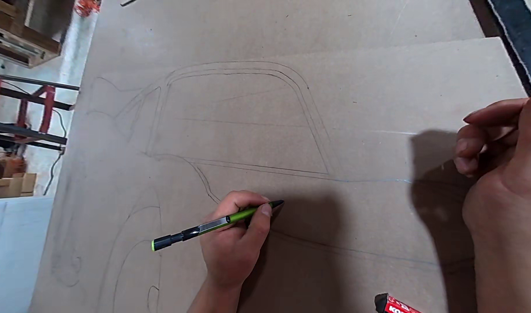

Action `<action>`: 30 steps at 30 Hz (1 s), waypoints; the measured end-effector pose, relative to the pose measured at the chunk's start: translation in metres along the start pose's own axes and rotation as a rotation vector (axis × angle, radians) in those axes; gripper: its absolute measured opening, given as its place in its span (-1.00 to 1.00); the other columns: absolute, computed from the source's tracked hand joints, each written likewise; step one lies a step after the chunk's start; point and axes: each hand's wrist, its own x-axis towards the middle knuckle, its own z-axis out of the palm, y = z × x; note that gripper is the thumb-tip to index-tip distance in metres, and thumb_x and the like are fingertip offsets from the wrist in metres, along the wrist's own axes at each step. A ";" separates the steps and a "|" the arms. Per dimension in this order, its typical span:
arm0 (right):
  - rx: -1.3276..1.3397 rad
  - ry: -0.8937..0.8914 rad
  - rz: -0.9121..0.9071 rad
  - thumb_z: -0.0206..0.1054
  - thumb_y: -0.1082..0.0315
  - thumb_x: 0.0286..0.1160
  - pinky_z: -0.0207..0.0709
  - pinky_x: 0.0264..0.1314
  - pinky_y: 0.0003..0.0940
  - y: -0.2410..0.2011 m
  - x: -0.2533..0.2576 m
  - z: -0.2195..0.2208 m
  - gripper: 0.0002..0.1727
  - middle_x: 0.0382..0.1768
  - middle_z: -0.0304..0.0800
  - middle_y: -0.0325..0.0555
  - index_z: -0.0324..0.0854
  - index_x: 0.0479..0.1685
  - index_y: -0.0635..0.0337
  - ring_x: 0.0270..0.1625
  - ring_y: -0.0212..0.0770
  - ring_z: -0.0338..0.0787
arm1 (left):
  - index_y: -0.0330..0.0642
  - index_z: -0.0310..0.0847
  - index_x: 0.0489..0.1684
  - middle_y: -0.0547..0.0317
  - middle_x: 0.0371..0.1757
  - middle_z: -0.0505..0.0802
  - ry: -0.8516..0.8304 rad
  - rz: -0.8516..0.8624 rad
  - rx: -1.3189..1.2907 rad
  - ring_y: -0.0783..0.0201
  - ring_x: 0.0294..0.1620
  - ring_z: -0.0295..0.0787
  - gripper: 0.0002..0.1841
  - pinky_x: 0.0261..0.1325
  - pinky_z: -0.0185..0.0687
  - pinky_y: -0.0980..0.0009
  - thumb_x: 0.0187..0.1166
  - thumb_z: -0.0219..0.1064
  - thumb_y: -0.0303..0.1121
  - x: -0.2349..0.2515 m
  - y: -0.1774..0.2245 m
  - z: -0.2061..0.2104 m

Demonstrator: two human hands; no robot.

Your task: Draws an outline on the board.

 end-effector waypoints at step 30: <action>-0.005 0.000 0.003 -0.08 0.08 0.93 0.54 -0.54 -0.60 0.002 0.000 -0.002 -0.58 -0.50 0.66 -0.45 0.68 -0.12 0.03 -0.56 -0.48 0.63 | -0.18 0.78 -0.09 0.14 -0.33 0.89 0.092 -0.058 -0.056 0.34 -0.48 0.78 -0.89 -0.44 0.73 0.53 0.55 0.45 -0.40 0.015 -0.004 -0.001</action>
